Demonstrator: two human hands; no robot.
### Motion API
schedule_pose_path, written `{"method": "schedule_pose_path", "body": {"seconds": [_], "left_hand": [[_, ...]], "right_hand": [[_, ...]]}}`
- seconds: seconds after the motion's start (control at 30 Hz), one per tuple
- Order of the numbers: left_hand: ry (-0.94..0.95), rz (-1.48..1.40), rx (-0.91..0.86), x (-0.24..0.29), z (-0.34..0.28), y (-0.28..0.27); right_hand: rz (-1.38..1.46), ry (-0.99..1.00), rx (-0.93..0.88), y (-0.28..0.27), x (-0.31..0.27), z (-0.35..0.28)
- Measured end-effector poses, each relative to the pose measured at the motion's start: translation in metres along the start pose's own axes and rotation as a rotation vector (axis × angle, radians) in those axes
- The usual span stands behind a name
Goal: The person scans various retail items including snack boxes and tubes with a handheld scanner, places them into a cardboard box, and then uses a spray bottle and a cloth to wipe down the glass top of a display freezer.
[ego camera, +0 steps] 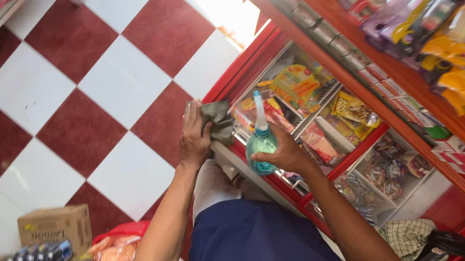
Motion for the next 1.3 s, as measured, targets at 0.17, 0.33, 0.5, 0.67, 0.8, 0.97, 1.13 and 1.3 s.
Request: {"method": "schedule_pose_path", "body": {"seconds": [0.17,0.33,0.5,0.67,0.8,0.97,1.13,1.3], "left_hand": [[0.018,0.086,0.070,0.007,-0.022,0.017],[0.086,0.023,-0.016,0.059,-0.068,0.042],[0.152,-0.039,-0.214,0.082,-0.079,0.054],[0.588,-0.095,-0.440,0.049,-0.054,0.039],[0.766,-0.013,-0.662,0.040,-0.026,0.024],[0.933,-0.105,-0.738,0.067,-0.012,0.024],[1.061,-0.160,-0.822,0.095,-0.024,0.041],[1.278,-0.442,-0.852,0.153,-0.061,0.081]], "right_hand": [[-0.009,0.039,-0.033,0.011,0.012,-0.005],[0.063,0.017,-0.027,0.014,0.024,-0.015],[0.051,0.171,0.065,-0.006,0.066,-0.034],[0.116,0.107,0.176,-0.021,0.070,-0.071],[0.298,0.199,0.117,-0.013,0.063,-0.096],[0.339,0.243,0.209,-0.004,0.064,-0.127],[0.464,0.169,0.413,0.010,0.076,-0.159],[0.641,0.292,0.691,0.033,0.113,-0.194]]}}
Point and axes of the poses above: each hand's wrist, its own z-axis towards the middle knuckle, its own y-axis out of the palm, x = y × z, the point moved 8 cm from there along z, towards the middle knuckle, and after that the axes turned 9 degrees about y, right-handed, at the moved point
